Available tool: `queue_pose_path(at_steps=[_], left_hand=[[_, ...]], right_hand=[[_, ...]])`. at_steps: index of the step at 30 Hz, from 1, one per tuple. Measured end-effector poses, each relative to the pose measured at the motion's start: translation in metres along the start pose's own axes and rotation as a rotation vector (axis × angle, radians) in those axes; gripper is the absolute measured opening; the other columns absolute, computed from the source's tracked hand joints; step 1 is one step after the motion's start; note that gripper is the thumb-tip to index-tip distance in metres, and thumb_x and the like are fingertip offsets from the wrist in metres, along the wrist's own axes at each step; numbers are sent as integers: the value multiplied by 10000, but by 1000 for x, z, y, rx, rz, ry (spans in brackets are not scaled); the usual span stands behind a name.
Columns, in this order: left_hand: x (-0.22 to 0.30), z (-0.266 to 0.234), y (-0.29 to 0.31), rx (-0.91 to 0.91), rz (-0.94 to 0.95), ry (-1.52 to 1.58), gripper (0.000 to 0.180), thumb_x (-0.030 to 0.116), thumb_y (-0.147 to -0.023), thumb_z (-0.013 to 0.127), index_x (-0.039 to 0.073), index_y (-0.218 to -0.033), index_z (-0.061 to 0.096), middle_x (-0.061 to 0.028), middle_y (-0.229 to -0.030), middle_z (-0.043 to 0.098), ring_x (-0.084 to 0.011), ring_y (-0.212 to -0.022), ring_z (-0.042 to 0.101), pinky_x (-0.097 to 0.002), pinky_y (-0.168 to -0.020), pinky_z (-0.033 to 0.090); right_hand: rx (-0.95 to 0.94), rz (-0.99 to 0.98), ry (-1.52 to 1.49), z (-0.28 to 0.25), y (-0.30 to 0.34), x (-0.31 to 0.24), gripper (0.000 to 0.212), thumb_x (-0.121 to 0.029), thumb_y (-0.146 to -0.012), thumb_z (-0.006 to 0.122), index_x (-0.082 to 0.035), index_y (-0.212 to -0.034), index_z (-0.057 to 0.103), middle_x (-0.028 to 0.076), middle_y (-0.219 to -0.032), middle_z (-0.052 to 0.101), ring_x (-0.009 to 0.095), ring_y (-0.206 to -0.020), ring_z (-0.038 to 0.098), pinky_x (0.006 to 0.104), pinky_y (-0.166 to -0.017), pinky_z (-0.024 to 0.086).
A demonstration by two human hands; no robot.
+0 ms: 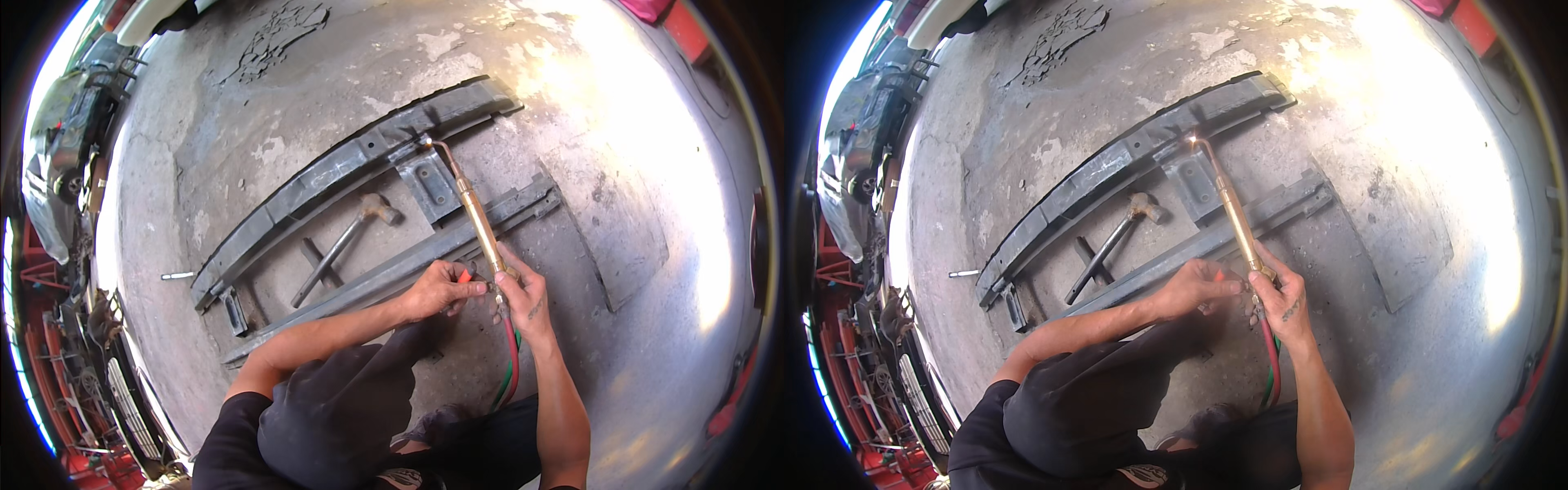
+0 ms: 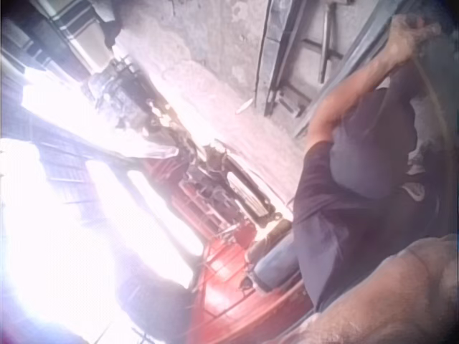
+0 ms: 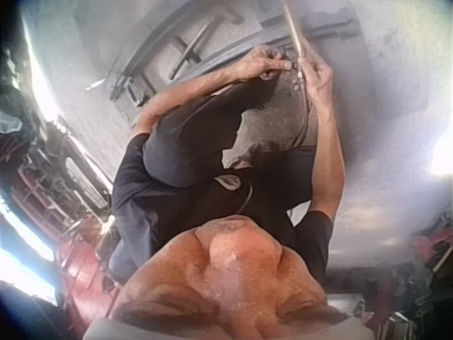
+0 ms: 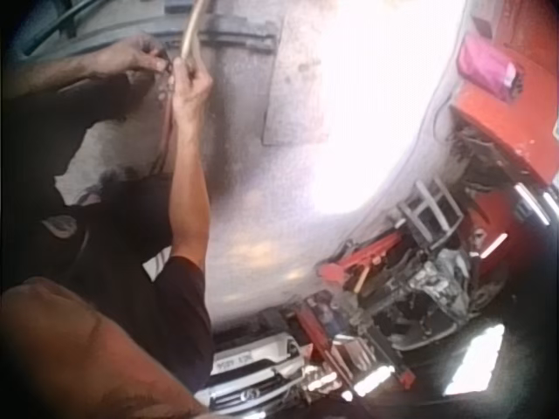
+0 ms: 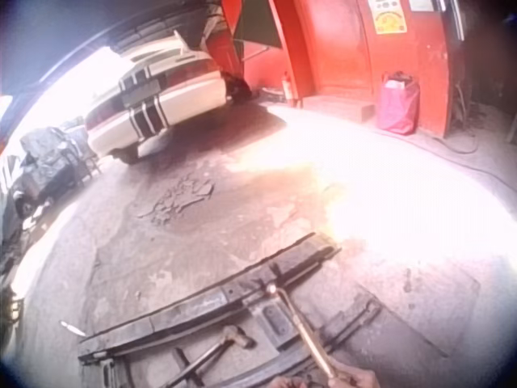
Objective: The person uses a welding torch to heat and weld a metal frame on the floor. They also use a hammer to adjust the frame during the process.
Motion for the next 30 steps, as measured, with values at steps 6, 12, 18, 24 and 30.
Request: queue_pose_path(at_steps=[6,12,18,24,30], left_hand=[[3,2,1,1,2,0,304,265,-933,826,51,-793,662,-12,-588,580,-98,-480,522,-266,-451,378],[1,0,0,2,-2,10,301,261,-932,827,52,-793,662,-11,-588,579,-98,-480,522,-267,-448,376],[4,3,1,-11,-9,15,297,264,-931,827,51,-801,666,-15,-588,584,-98,-475,524,-266,-443,374],[0,0,-2,-11,-18,-4,306,281,-927,832,59,-801,663,-11,-582,585,-95,-470,528,-261,-436,368],[0,0,-2,-10,-31,-10,310,287,-930,830,67,-800,655,-10,-583,588,-91,-468,529,-254,-432,361]], right_hand=[[12,-23,-8,-2,-1,5,518,-108,-1014,613,23,-1506,521,21,-758,629,102,-566,590,275,-467,497],[7,5,-14,1,1,2,517,-125,-1017,622,8,-1507,526,26,-756,629,110,-555,597,283,-462,508],[13,8,-2,-1,1,1,513,-121,-1010,625,3,-1501,540,15,-760,630,92,-570,585,270,-486,492],[27,-32,15,-4,-1,8,506,-104,-1002,619,14,-1490,552,4,-771,631,70,-591,566,256,-516,470],[5,2,-17,-1,0,2,509,-99,-1014,610,7,-1505,533,13,-752,622,86,-567,579,265,-480,486]])
Point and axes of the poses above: each hand's wrist, its own y-axis away from the middle knuckle, its own z-axis out of the palm, x = y × z, the point moved 4 cm from there along -y, towards the middle knuckle
